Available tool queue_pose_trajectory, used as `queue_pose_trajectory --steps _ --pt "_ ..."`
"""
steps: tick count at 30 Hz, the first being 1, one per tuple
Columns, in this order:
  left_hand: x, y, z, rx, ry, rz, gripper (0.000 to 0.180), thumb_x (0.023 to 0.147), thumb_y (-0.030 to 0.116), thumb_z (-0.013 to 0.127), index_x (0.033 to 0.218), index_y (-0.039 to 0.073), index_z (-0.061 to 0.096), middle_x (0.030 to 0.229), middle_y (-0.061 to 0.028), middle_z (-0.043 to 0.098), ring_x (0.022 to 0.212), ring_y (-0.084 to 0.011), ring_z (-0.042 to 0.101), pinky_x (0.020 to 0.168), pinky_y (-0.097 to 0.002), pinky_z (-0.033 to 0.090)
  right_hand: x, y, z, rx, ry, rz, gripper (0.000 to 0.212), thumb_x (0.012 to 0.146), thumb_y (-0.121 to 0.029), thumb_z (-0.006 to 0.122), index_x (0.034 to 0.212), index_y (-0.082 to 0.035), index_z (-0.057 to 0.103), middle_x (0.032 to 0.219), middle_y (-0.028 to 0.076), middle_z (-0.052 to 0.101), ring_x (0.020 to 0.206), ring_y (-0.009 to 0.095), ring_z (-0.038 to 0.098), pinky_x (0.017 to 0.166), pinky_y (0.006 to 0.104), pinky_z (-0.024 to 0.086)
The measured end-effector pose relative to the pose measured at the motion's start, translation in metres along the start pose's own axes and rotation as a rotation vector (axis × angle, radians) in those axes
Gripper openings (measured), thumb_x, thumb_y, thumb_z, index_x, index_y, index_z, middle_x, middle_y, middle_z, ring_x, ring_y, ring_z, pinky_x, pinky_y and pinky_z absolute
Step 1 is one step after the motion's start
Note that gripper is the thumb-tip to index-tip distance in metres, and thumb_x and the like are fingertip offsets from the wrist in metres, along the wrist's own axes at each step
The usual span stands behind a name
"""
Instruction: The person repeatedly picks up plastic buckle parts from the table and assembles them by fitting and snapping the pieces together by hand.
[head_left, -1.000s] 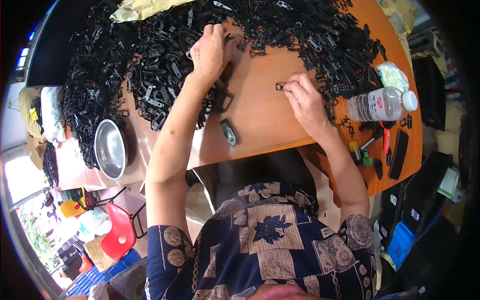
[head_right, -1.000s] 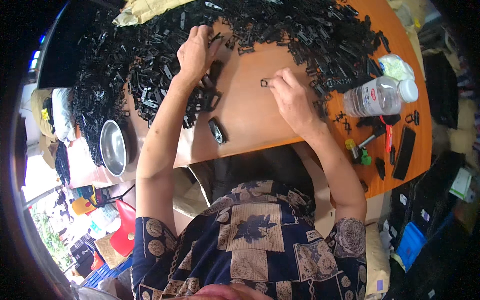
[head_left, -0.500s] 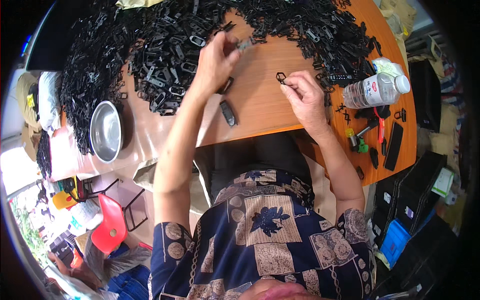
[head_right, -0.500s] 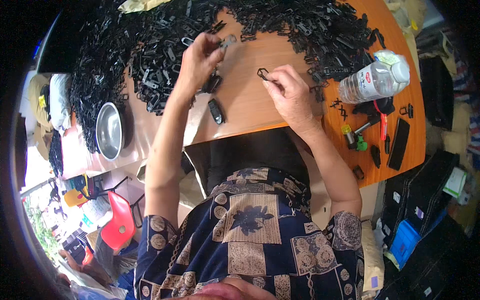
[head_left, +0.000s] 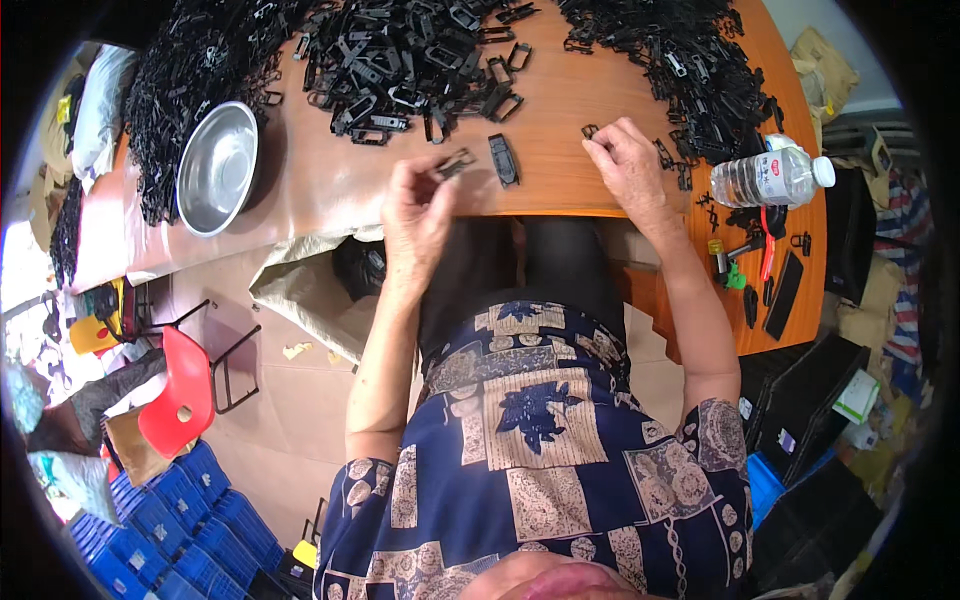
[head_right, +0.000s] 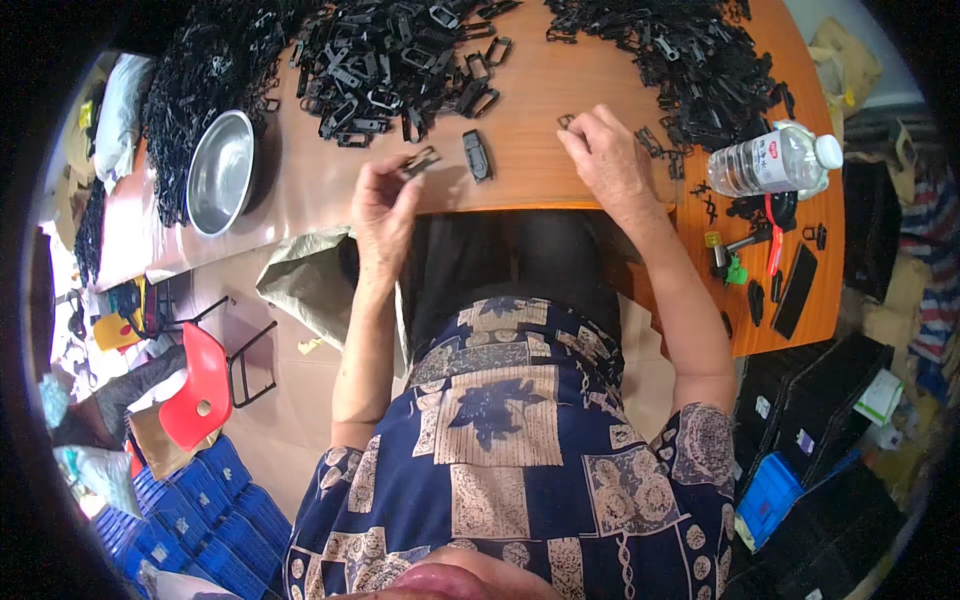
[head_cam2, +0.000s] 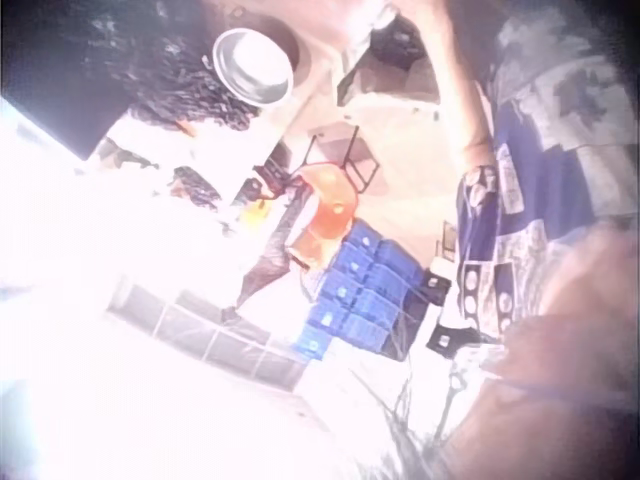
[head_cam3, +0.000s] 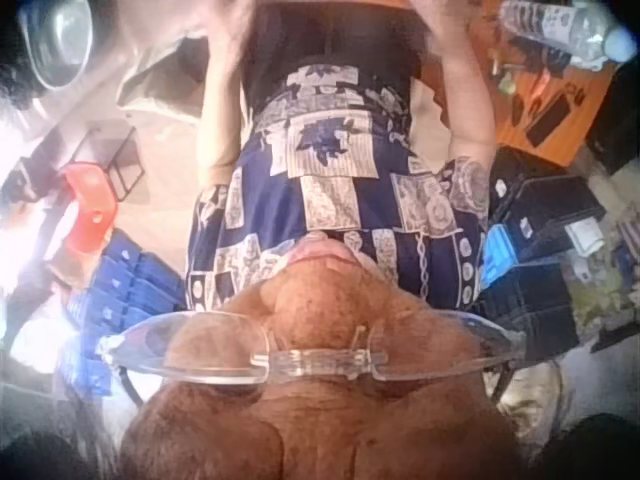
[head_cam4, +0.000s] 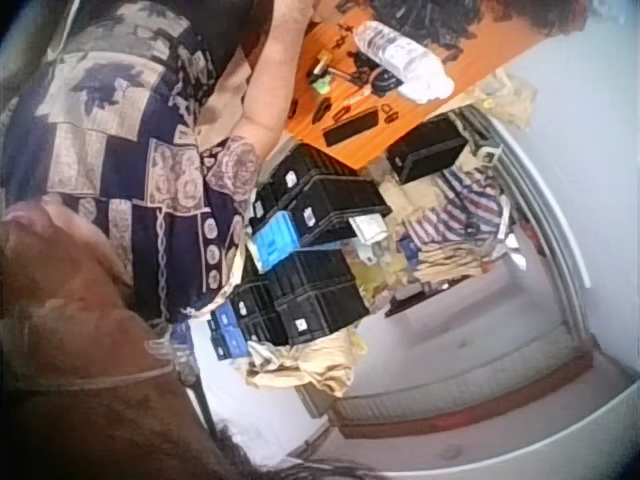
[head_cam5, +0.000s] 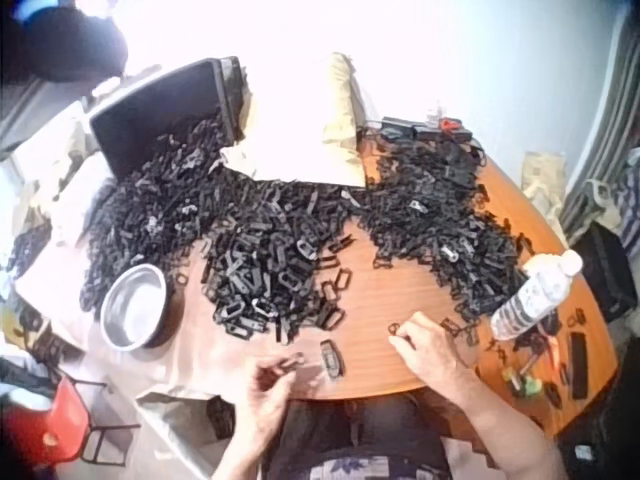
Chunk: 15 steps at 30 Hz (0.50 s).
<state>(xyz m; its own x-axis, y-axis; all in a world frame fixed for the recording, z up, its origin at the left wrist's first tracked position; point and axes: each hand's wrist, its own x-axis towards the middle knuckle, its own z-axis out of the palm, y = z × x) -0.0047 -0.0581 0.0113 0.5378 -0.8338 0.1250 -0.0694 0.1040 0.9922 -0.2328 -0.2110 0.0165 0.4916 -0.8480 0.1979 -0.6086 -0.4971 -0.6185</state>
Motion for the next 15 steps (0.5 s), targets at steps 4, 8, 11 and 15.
queue_pose_trajectory --steps 4,8,11,15 --pt "-0.004 -0.005 -0.018 0.105 0.079 -0.059 0.021 0.086 0.003 0.065 0.104 0.002 0.056 0.081 0.0008 0.058 0.073 -0.0064 0.055 0.068 -0.0214 0.047 -0.002 -0.009 -0.021 -0.203 -0.171 -0.158 0.010 0.087 -0.013 0.059 0.092 -0.005 0.060 0.090 0.013 0.055 0.083 0.037 0.059 0.071 0.0441 0.048" --pt "0.011 0.010 0.020 0.340 -0.043 0.090 0.019 0.083 0.008 0.067 0.098 0.001 0.056 0.079 -0.0103 0.066 0.068 -0.0171 0.064 0.061 -0.0289 0.051 0.007 -0.012 -0.029 -0.370 -0.245 -0.425 0.015 0.082 -0.002 0.055 0.095 -0.006 0.058 0.085 0.011 0.055 0.083 0.031 0.059 0.072 0.0414 0.049" --pt "0.041 0.021 0.078 0.465 -0.126 0.235 0.023 0.080 0.017 0.069 0.095 0.005 0.056 0.076 -0.0113 0.064 0.067 -0.0270 0.064 0.060 -0.0363 0.051 0.013 -0.007 -0.026 -0.463 -0.180 -0.537 0.010 0.077 -0.001 0.055 0.086 -0.005 0.057 0.082 0.008 0.055 0.080 0.026 0.058 0.071 0.0381 0.051" --pt "0.066 0.021 0.119 0.502 -0.239 0.226 0.032 0.078 0.018 0.071 0.103 0.004 0.056 0.083 -0.0143 0.064 0.073 -0.0276 0.065 0.063 -0.0362 0.051 0.018 0.004 -0.022 -0.518 -0.126 -0.620 0.007 0.074 -0.001 0.056 0.079 -0.006 0.056 0.078 0.006 0.054 0.077 0.024 0.058 0.069 0.0353 0.051"
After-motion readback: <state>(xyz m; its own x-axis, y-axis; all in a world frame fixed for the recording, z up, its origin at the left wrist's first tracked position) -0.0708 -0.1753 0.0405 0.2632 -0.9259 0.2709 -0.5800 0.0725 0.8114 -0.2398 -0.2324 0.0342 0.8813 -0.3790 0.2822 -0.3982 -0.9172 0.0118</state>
